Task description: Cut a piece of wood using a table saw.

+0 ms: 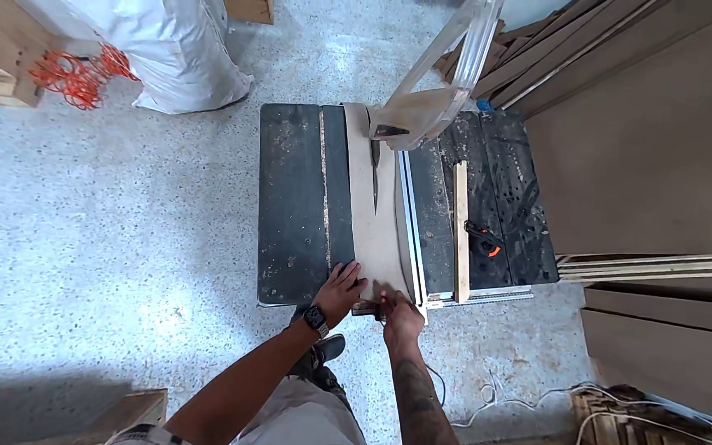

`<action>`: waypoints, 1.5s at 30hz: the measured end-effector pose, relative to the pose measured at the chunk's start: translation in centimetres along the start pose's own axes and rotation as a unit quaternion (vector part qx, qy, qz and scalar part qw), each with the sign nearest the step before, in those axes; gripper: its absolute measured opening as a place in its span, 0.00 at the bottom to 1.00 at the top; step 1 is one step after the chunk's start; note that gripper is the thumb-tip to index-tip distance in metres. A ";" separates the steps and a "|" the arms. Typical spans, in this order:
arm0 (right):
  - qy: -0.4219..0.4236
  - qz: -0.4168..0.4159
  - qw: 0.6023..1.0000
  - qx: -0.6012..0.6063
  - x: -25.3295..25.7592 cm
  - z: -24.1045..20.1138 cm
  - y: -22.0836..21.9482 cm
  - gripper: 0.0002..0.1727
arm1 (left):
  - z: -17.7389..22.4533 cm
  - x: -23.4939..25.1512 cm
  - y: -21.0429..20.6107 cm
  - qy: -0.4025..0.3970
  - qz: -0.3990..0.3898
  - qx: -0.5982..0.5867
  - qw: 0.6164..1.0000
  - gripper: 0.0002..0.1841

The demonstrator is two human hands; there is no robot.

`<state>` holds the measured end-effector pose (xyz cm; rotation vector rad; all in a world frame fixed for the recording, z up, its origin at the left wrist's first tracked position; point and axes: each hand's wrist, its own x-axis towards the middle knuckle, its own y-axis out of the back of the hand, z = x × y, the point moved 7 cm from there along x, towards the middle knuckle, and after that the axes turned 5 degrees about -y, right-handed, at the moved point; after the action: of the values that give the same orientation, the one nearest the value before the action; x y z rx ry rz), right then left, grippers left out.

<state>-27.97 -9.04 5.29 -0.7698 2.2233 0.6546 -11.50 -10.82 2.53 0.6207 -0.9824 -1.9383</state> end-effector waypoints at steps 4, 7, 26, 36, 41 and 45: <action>-0.018 -0.040 0.991 -0.129 -0.8 -1.0 0.1 0.18 | -0.5 0.9 0.1 0.015 -0.014 0.014 1.000 0.21; 0.020 -0.096 0.961 -0.260 -2.0 -3.1 2.0 0.18 | -0.8 1.4 0.1 0.033 -0.027 0.004 0.999 0.21; 0.396 -0.191 0.773 -0.458 7.1 -31.4 -15.7 0.20 | -1.0 2.8 1.8 0.245 -0.033 -0.110 0.963 0.43; 0.354 -0.292 0.651 -0.604 19.8 -32.7 -43.1 0.32 | 0.3 2.3 1.4 0.367 0.285 -0.145 0.874 0.13; 0.229 -0.391 0.643 -0.617 17.9 -31.3 -45.9 0.28 | -0.3 3.0 2.0 0.439 0.246 -0.077 0.861 0.11; 0.225 -0.417 0.626 -0.620 21.1 -29.5 -49.0 0.30 | -1.1 4.5 3.5 0.485 0.153 -0.048 0.860 0.14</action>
<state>-20.02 -68.91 -2.54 -2.6423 1.0837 1.5606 -11.39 -16.26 4.51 1.1403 -0.2952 -1.1188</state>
